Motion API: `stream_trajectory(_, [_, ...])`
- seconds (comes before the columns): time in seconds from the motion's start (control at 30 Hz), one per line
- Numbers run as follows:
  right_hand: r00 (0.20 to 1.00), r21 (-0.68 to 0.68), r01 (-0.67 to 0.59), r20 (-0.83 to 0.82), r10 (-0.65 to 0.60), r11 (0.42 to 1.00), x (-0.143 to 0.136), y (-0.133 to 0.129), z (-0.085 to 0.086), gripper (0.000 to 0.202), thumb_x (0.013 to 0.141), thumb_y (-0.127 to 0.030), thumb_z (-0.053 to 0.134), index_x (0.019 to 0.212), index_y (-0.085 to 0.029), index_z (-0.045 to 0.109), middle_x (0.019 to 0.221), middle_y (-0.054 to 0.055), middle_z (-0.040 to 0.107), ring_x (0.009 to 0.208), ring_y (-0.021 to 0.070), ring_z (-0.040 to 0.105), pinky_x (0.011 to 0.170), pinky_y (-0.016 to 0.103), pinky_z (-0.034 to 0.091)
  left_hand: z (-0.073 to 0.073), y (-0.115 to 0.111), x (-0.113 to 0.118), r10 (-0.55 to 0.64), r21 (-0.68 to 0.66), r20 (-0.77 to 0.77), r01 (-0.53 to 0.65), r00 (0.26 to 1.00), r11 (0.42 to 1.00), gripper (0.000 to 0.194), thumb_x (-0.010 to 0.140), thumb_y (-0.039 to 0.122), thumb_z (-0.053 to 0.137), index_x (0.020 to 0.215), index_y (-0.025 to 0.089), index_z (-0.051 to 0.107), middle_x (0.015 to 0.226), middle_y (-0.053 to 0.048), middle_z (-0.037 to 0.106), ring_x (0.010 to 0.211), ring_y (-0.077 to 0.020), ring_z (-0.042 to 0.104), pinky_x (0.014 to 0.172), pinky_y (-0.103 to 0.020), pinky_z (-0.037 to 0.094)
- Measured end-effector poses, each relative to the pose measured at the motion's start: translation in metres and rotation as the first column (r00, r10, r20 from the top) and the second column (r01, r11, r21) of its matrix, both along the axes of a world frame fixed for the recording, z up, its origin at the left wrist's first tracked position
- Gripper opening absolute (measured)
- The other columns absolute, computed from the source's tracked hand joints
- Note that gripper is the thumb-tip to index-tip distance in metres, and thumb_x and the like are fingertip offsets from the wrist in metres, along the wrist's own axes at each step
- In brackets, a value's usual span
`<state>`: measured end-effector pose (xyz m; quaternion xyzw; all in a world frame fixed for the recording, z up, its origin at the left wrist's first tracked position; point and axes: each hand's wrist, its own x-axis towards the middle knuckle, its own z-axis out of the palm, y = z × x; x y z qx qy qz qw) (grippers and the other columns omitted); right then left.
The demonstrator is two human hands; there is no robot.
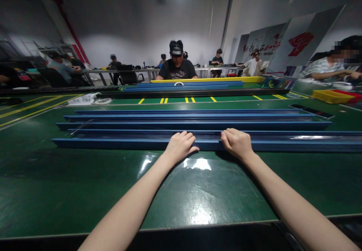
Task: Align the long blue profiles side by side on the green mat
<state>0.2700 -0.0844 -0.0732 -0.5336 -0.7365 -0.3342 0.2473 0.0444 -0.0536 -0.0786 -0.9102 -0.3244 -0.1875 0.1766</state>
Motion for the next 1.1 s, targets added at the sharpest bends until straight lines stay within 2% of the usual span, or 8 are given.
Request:
stream_trajectory(0.17, [1.000,-0.092,0.020,-0.008,-0.021,0.996,-0.009,0.005,-0.003,0.046,0.085,-0.028,0.027,0.053,-0.015,0.057,0.051,0.003,0.055,0.047,0.0085,0.044,0.047,0.024,0.020,0.001,-0.001,0.001,0.000,-0.008,-0.001,0.000,1.000,1.000,0.034,0.078,0.049,0.048,0.086,0.016,0.053,0.086,-0.004,0.058,0.082,-0.0171,0.050,0.065,-0.027,0.035])
stream_trajectory(0.43, [0.998,-0.052,0.059,-0.024,-0.061,0.997,-0.006,0.009,-0.004,0.047,0.084,-0.027,0.028,0.049,-0.014,0.056,0.047,0.005,0.056,0.043,0.0088,0.043,0.044,0.024,0.018,0.002,-0.001,0.000,-0.017,0.004,0.002,0.017,1.000,1.000,0.037,0.078,0.049,0.048,0.093,0.017,0.052,0.089,-0.005,0.057,0.084,-0.0177,0.050,0.068,-0.027,0.035])
stream_trajectory(0.6, [0.989,-0.029,0.127,-0.068,-0.129,0.991,0.005,0.009,-0.003,0.046,0.081,-0.028,0.030,0.044,-0.014,0.054,0.046,0.005,0.056,0.041,0.0091,0.043,0.043,0.023,0.016,0.005,-0.003,0.001,-0.036,0.017,0.018,0.035,0.999,0.999,0.040,0.079,0.051,0.045,0.097,0.015,0.051,0.092,-0.006,0.058,0.086,-0.0188,0.050,0.072,-0.029,0.034])
stream_trajectory(0.83, [0.967,-0.036,0.222,-0.119,-0.225,0.974,0.025,0.004,-0.003,0.042,0.076,-0.030,0.033,0.043,-0.015,0.053,0.046,0.006,0.056,0.040,0.0102,0.043,0.042,0.023,0.018,0.006,-0.003,0.001,-0.051,-0.002,0.010,0.051,0.999,0.999,0.038,0.080,0.048,0.045,0.096,0.015,0.051,0.094,-0.006,0.058,0.088,-0.0186,0.050,0.072,-0.029,0.034])
stream_trajectory(1.1, [0.958,-0.100,0.238,-0.137,-0.250,0.966,0.026,0.003,-0.003,0.044,0.079,-0.032,0.033,0.044,-0.015,0.054,0.048,0.006,0.058,0.041,0.0108,0.045,0.044,0.023,0.019,0.003,-0.002,0.002,-0.074,-0.023,0.002,0.074,0.997,0.997,0.030,0.080,0.043,0.049,0.093,0.016,0.052,0.093,-0.005,0.060,0.087,-0.0170,0.051,0.069,-0.028,0.033])
